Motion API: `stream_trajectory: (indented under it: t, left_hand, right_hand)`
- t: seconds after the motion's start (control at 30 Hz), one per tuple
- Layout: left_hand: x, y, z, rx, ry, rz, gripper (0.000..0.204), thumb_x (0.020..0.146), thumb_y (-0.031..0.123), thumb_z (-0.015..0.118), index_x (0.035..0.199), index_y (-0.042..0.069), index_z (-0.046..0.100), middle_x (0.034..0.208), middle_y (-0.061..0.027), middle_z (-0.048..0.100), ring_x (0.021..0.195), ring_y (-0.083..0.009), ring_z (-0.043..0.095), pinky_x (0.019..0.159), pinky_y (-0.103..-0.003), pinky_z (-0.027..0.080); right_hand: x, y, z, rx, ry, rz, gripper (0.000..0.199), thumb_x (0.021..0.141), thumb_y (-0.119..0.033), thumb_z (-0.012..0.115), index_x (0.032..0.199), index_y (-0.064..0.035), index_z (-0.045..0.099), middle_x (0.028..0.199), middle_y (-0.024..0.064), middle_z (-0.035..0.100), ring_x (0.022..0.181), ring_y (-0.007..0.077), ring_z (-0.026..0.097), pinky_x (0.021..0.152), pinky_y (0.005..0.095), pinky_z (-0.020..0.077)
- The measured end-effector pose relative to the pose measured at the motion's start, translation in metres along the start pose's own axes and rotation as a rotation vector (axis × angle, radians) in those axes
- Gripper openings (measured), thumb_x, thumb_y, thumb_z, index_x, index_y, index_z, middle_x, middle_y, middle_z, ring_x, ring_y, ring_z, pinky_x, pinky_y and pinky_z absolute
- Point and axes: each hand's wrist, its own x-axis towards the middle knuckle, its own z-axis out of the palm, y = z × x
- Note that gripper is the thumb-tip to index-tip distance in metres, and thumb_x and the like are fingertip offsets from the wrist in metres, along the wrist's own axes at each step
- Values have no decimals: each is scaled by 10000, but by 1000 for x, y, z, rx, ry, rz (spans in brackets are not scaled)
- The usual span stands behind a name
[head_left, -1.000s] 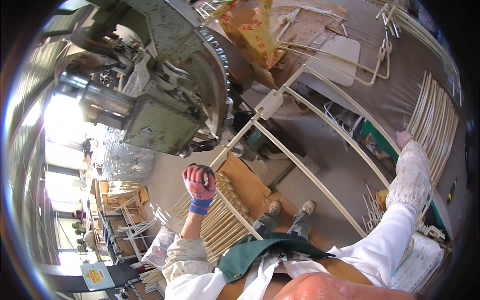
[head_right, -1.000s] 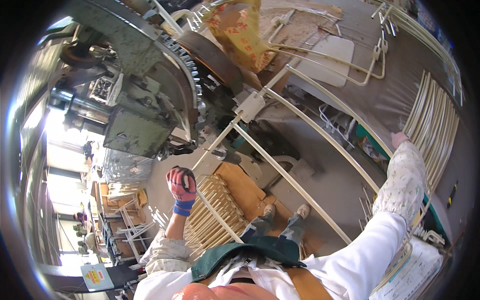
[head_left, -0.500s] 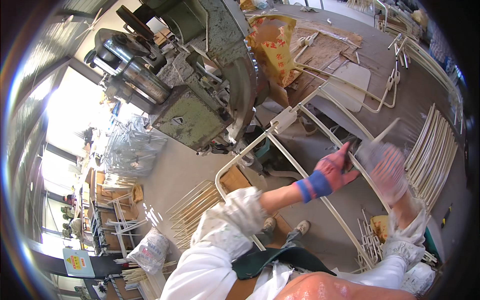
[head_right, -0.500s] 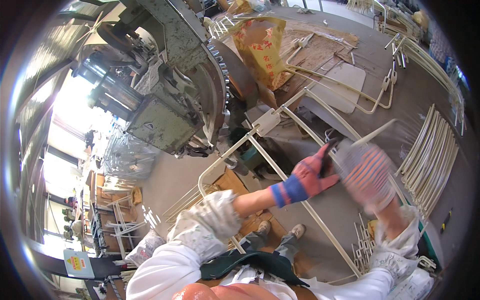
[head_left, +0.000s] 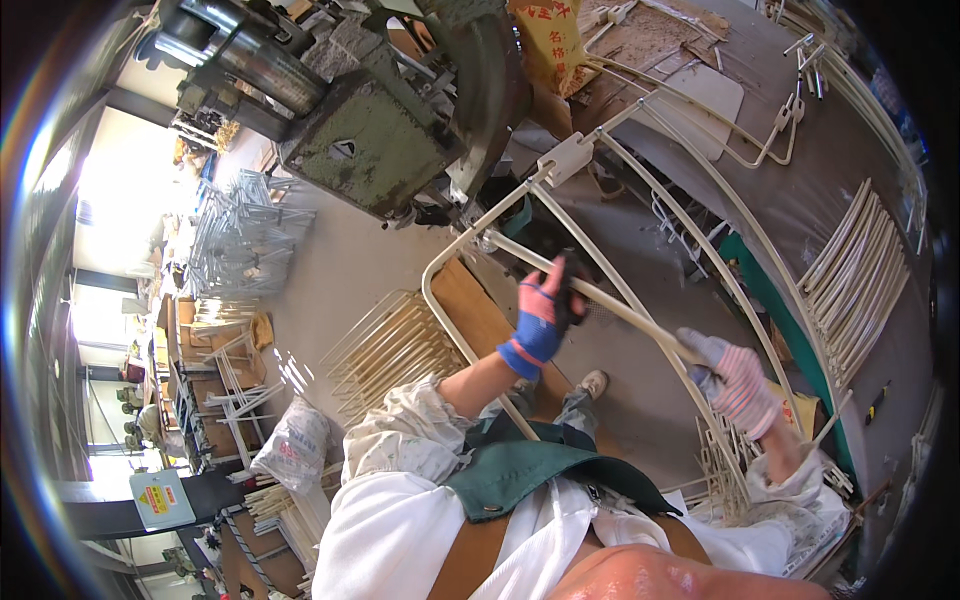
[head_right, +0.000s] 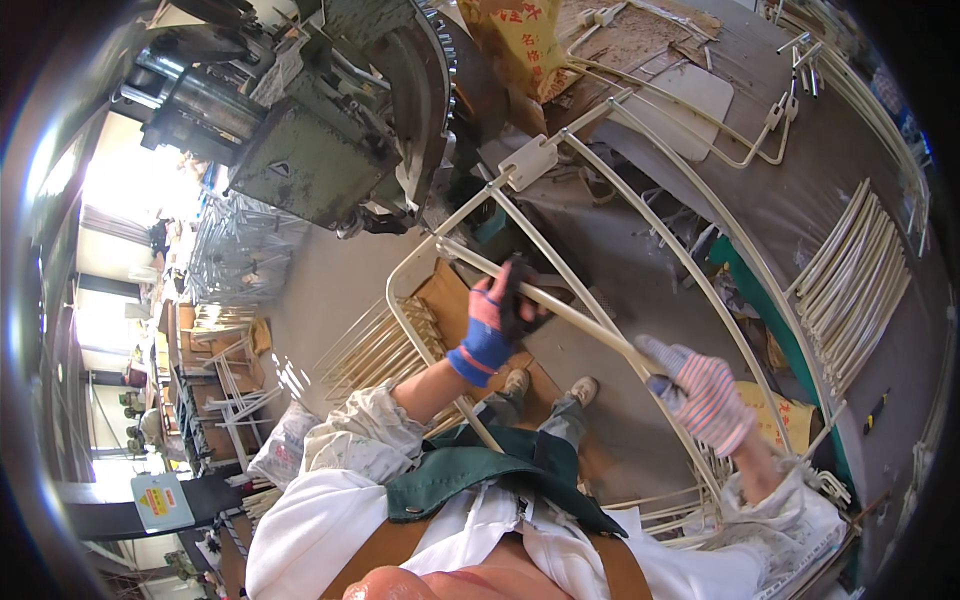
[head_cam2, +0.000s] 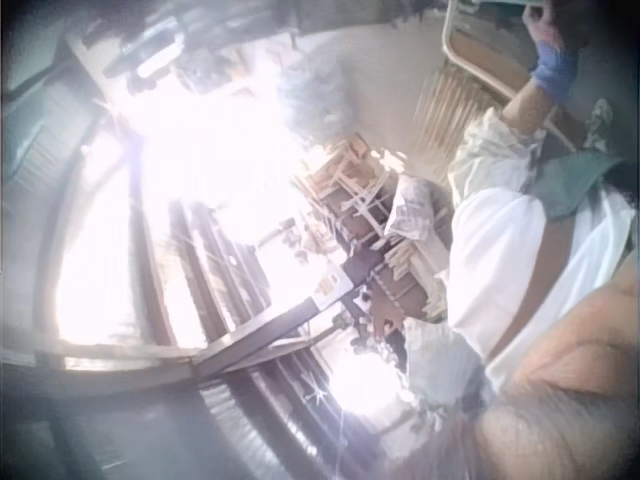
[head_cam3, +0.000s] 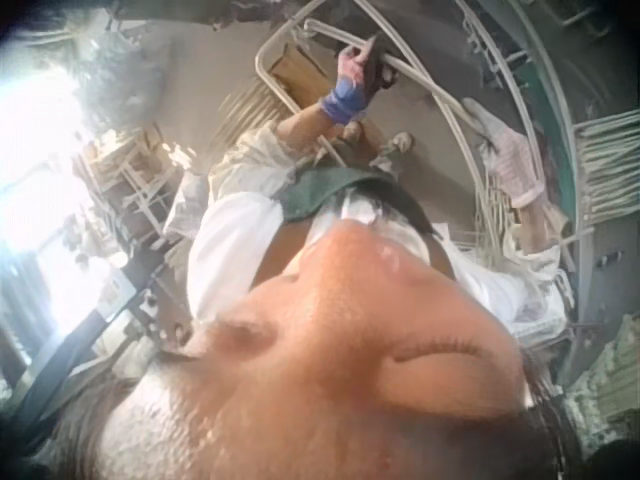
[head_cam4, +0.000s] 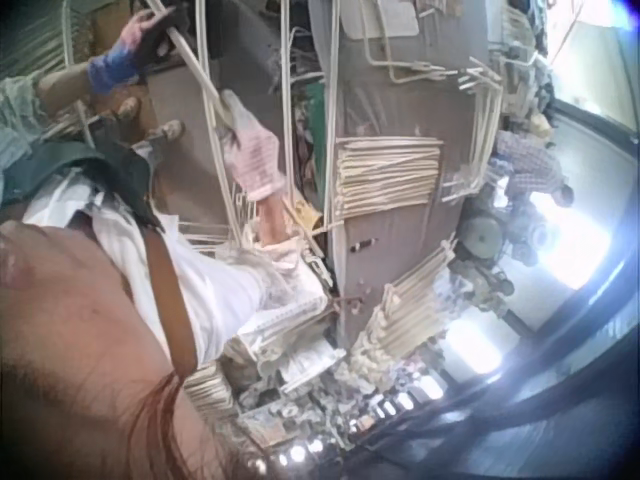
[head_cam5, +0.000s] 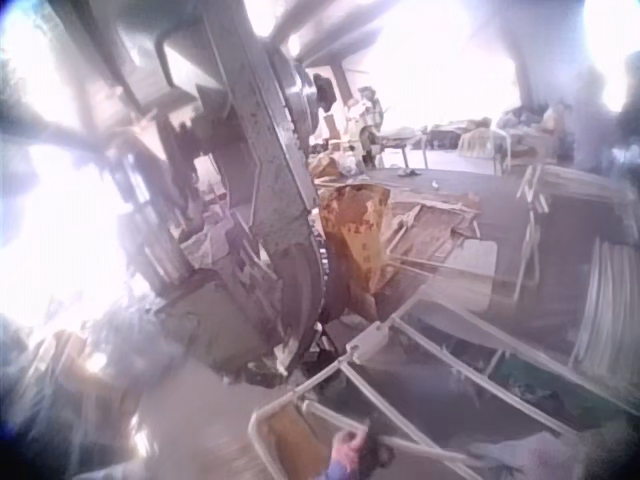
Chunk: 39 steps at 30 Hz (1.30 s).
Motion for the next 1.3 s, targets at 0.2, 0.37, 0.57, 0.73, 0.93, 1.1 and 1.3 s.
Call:
stream_trajectory:
  t: [0.2,0.37,0.57,0.73,0.93,1.1,1.3]
  left_hand:
    - [17,18,-53,194,84,72,380,828,391,562,698,34,562,468,-19,456,368,-94,409,345,-241,288]
    - [24,20,-70,186,-6,20,368,842,372,534,686,39,540,502,-34,478,363,-113,429,343,-236,292]
    - [40,25,-74,462,-168,-53,167,864,234,459,786,102,527,497,-1,402,405,-82,390,363,-233,310]
    - [43,26,-76,197,-132,-240,158,829,199,514,806,53,567,546,-18,472,433,-106,411,389,-230,333]
    - [55,21,-99,1258,-535,572,445,530,37,684,927,78,489,636,-115,551,574,-272,549,507,-365,440]
    - [53,23,-115,1123,-573,441,234,656,78,622,857,67,504,630,-89,560,538,-220,541,480,-330,439]
    - [34,73,-118,730,-627,-210,202,884,210,456,865,48,573,566,-32,536,445,-76,455,388,-216,352]
  right_hand:
    - [-10,-17,65,121,29,165,521,704,67,471,1199,-97,484,699,138,523,596,294,526,565,360,440]
    - [-9,-32,79,169,5,211,534,694,68,487,1206,-82,474,726,156,532,638,313,533,605,355,449]
    - [-37,-38,72,-38,-8,308,474,687,-62,573,1154,-87,499,880,178,549,805,334,544,706,375,451]
    - [-128,-60,33,-839,184,960,486,672,-170,601,1136,-76,490,1073,198,506,929,313,520,824,392,411]
    - [-371,-23,83,724,1116,1558,491,754,-283,520,1204,-115,419,1061,171,548,932,299,557,746,455,433]
    - [-341,-48,148,997,1437,1191,357,822,-496,483,829,-141,520,633,6,511,490,96,435,450,239,368]
    - [-317,-105,186,631,1511,1335,338,821,-353,547,1041,-102,599,559,-109,323,427,12,247,390,171,190]
